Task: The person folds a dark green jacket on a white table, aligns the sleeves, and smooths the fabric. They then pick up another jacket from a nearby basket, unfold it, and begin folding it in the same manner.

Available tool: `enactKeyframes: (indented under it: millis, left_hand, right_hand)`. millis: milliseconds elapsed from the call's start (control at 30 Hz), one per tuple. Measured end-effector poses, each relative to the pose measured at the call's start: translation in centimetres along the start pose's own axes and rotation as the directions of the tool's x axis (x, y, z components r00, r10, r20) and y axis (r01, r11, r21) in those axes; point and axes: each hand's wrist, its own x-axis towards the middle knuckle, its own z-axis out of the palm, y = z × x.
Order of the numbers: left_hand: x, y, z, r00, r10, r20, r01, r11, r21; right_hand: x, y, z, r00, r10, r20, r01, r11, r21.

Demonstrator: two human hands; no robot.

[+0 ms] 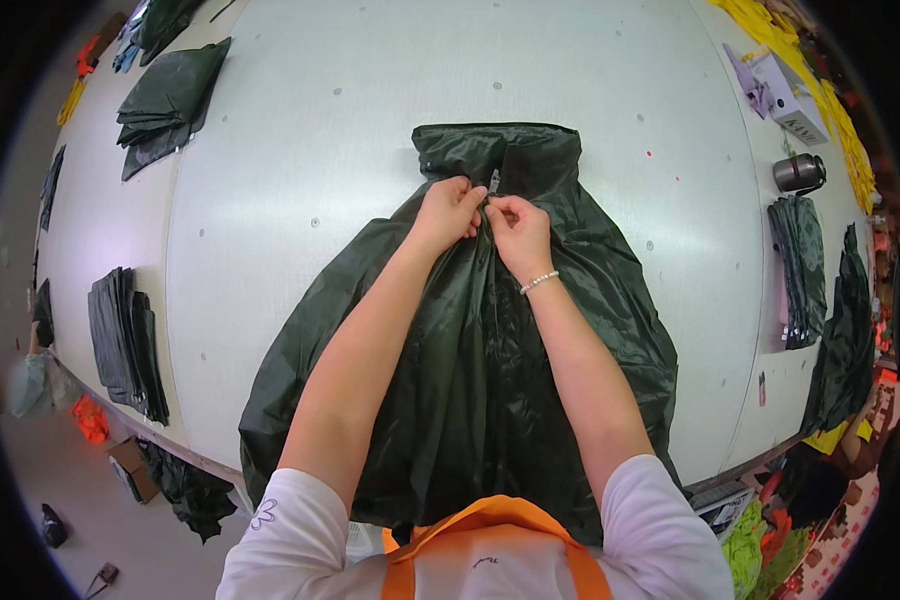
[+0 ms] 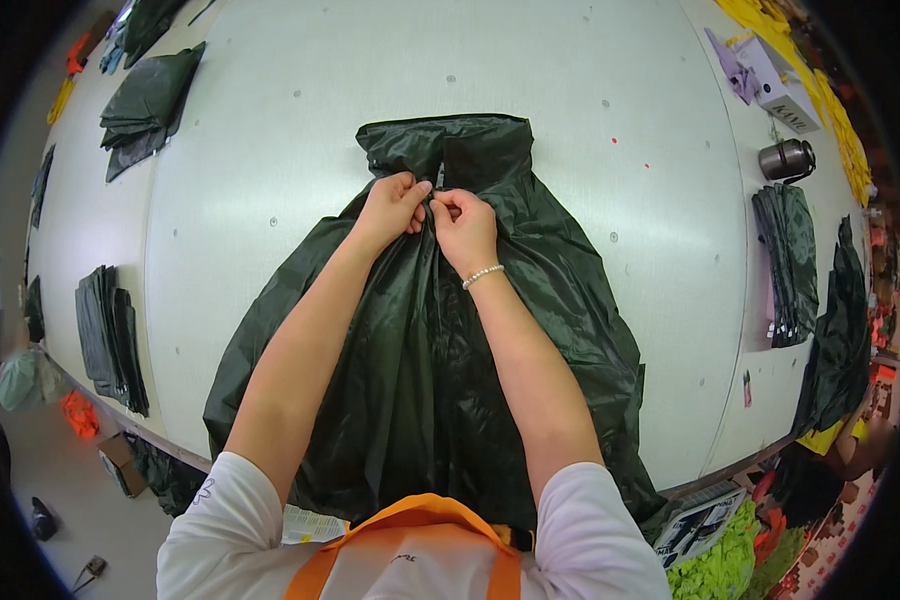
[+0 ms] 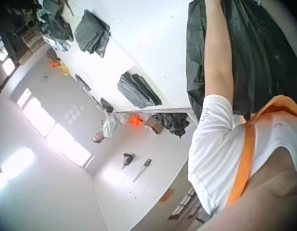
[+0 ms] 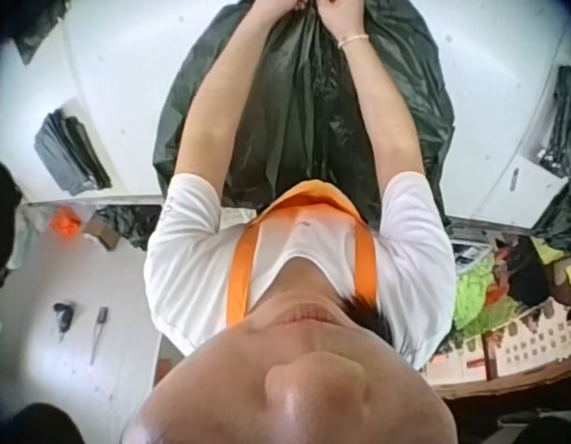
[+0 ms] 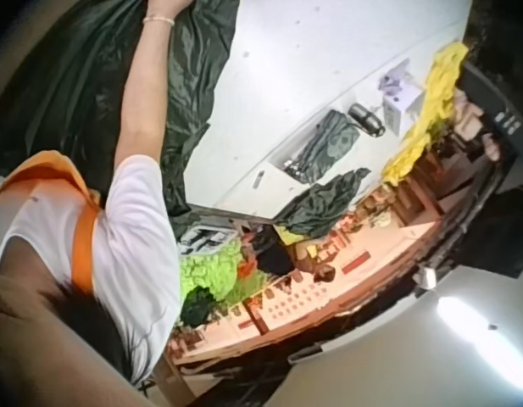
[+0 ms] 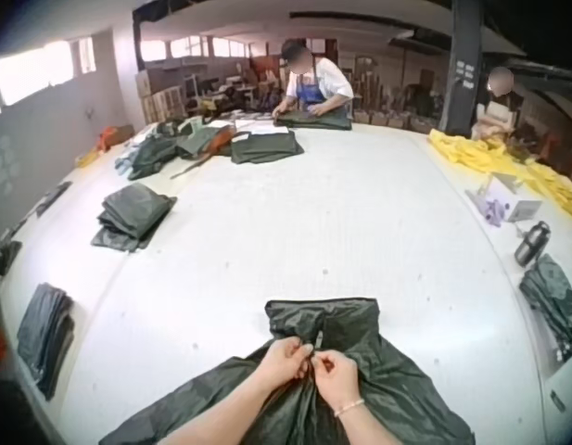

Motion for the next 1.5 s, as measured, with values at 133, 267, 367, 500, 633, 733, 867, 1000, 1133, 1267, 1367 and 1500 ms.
enactKeyframes:
  millis: [133,267,367,500,633,733,867,1000,1133,1267,1367,1500]
  left_hand:
    - [0.3,-0.7,0.4,0.996,0.051,-0.068,-0.045,0.995,0.087]
    - [0.2,-1.0,1.1,0.977,0.132,-0.165,-0.077,0.950,0.303]
    - [-2.6,-2.1,1.3,0.871,0.422,-0.251,-0.266,0.834,0.483]
    - [-12.1,0.3,2.3,0.947,0.149,-0.284,0.060,0.787,0.613]
    - [-15.4,-1.1,3.8,0.969,0.024,-0.248,0.168,0.673,0.721]
    - [-14.3,-2.4,4.1,0.985,-0.042,-0.169,0.161,0.588,0.793]
    - [-14.4,-2.2,4.0,0.934,-0.343,0.102,0.239,0.809,0.538]
    - [-15.6,-3.5,4.0,0.941,-0.247,0.232,0.237,0.969,0.072]
    - [-15.9,-4.4,4.3,0.950,-0.218,0.223,0.246,0.963,-0.106]
    - [-16.1,-5.5,4.0,0.956,-0.178,0.234,0.244,0.925,-0.290]
    - [-15.8,-5.6,4.2,0.954,-0.168,0.247,0.251,0.899,-0.360]
    - [-16.2,-5.1,5.3,0.982,-0.172,0.075,0.187,0.934,-0.304]
  right_hand:
    - [-0.8,-0.6,0.2,0.997,-0.076,0.013,0.077,0.988,-0.133]
    - [-3.3,-2.9,0.2,0.961,-0.207,0.184,0.274,0.805,-0.527]
    - [-7.4,-6.2,-1.1,0.962,-0.064,0.264,0.221,0.749,-0.625]
    - [-13.7,-4.5,-3.5,0.995,0.066,0.072,-0.032,0.918,-0.395]
    - [-14.5,-3.7,-4.7,0.968,0.249,-0.038,-0.251,0.967,-0.054]
    - [-14.7,-4.5,-4.3,0.974,0.227,0.019,-0.221,0.964,-0.149]
    - [-16.4,-5.4,-5.0,0.969,0.239,0.069,-0.210,0.936,-0.284]
    - [-17.6,-4.1,-4.6,0.966,0.259,-0.014,-0.258,0.954,-0.153]
    - [-18.0,-4.4,-3.9,0.981,0.192,0.032,-0.190,0.981,-0.047]
    - [-17.4,-5.3,-3.9,0.992,0.049,0.115,-0.019,0.969,-0.248]
    - [-16.8,-4.3,-3.8,0.981,0.152,0.122,-0.135,0.982,-0.135]
    - [-16.8,-3.2,-4.0,0.969,0.230,0.090,-0.227,0.973,-0.044]
